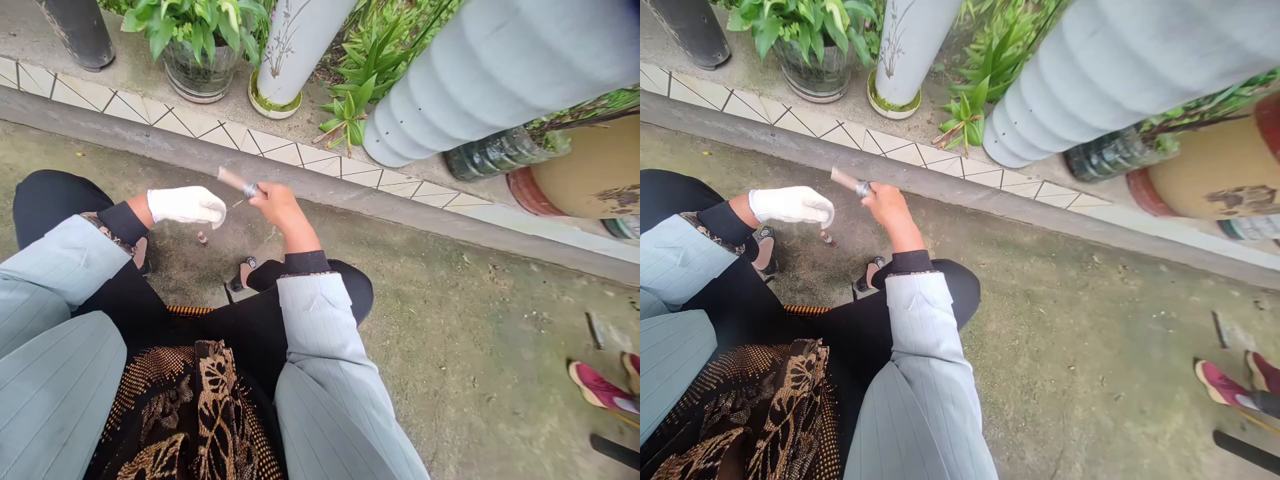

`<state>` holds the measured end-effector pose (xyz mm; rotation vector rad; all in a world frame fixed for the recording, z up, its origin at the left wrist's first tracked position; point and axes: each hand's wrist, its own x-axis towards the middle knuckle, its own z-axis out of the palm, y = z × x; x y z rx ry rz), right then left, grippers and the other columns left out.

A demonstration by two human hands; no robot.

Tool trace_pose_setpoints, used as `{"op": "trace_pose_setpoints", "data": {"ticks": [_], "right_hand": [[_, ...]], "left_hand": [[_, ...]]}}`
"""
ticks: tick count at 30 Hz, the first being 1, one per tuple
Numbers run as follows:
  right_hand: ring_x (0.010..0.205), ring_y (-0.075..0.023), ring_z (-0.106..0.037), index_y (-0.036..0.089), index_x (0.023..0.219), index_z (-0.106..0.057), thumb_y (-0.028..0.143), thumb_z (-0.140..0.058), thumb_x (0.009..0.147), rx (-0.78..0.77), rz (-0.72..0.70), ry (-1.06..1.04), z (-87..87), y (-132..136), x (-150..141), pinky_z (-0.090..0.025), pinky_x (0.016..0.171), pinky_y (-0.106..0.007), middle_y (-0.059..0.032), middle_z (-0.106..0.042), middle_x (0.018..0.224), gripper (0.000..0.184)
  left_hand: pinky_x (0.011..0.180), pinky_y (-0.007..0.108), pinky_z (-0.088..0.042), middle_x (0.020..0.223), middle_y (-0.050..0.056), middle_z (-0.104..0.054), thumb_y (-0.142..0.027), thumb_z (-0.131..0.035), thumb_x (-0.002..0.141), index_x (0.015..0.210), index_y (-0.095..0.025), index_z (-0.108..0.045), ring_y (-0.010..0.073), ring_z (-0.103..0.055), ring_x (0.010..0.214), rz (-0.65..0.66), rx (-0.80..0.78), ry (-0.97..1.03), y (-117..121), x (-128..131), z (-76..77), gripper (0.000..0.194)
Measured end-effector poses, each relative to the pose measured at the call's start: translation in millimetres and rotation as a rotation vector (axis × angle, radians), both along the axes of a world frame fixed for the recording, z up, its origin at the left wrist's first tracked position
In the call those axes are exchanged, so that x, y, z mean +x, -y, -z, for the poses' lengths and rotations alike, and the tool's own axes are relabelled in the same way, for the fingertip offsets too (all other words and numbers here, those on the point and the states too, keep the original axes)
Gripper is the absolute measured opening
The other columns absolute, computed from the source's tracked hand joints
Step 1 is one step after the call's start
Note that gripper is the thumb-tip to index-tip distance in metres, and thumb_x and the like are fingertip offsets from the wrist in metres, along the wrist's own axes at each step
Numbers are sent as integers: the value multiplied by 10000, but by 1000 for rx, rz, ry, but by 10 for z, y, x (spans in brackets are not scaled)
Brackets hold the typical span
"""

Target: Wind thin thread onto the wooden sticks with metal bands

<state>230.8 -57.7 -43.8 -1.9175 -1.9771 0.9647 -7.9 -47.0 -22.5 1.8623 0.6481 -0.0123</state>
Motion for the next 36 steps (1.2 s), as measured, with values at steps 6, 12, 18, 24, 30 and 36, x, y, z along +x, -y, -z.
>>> {"op": "trace_pose_setpoints", "data": {"ticks": [6, 12, 18, 24, 30, 36], "right_hand": [[615, -102, -501, 179, 879, -691, 278, -675, 751, -530, -710, -274, -220, 160, -42, -363, 597, -240, 36, -579, 653, 163], [634, -88, -486, 196, 960, -600, 558, -626, 824, -1, -130, -857, -265, 143, 6, -418, 590, -228, -7, -597, 816, 387], [692, -141, -502, 187, 946, -595, 434, -536, 903, 142, 49, -341, -25, 26, -16, -402, 625, -264, -32, -587, 800, 257], [637, -110, -461, 164, 840, -657, 214, -654, 762, -263, -565, -101, -72, 107, -60, -332, 613, -248, 29, -543, 663, 92], [642, -88, -490, 175, 1003, -628, 513, -671, 796, -98, -308, -793, -245, 148, -24, -405, 599, -228, 1, -608, 799, 398], [620, -97, -499, 223, 1029, -582, 647, -629, 780, 12, 41, -782, -119, 81, -52, -421, 567, -227, 3, -595, 784, 494]], "left_hand": [[508, 207, -329, 665, 10, -577, -350, -566, 864, 747, -139, -632, 76, -435, 522, -87, 33, -11, -202, -194, 31, 250], [518, 211, -376, 684, 42, -592, -379, -527, 911, 797, -131, -621, 77, -444, 528, -265, -60, 158, -182, -135, 207, 288], [539, 217, -433, 609, 14, -579, -370, -557, 883, 823, -180, -694, 105, -511, 517, -8, -141, 39, 17, 25, 83, 242], [557, 193, -389, 630, -6, -595, -283, -602, 822, 715, -152, -659, 98, -530, 585, -127, 67, 23, -129, -84, 40, 178], [527, 207, -383, 718, 42, -617, -398, -538, 906, 807, -131, -611, 75, -474, 541, -275, -44, 194, -195, -129, 218, 294], [503, 202, -397, 685, 40, -599, -428, -527, 910, 789, -148, -623, 88, -496, 518, -164, -108, 128, -23, 13, 240, 319]]}}
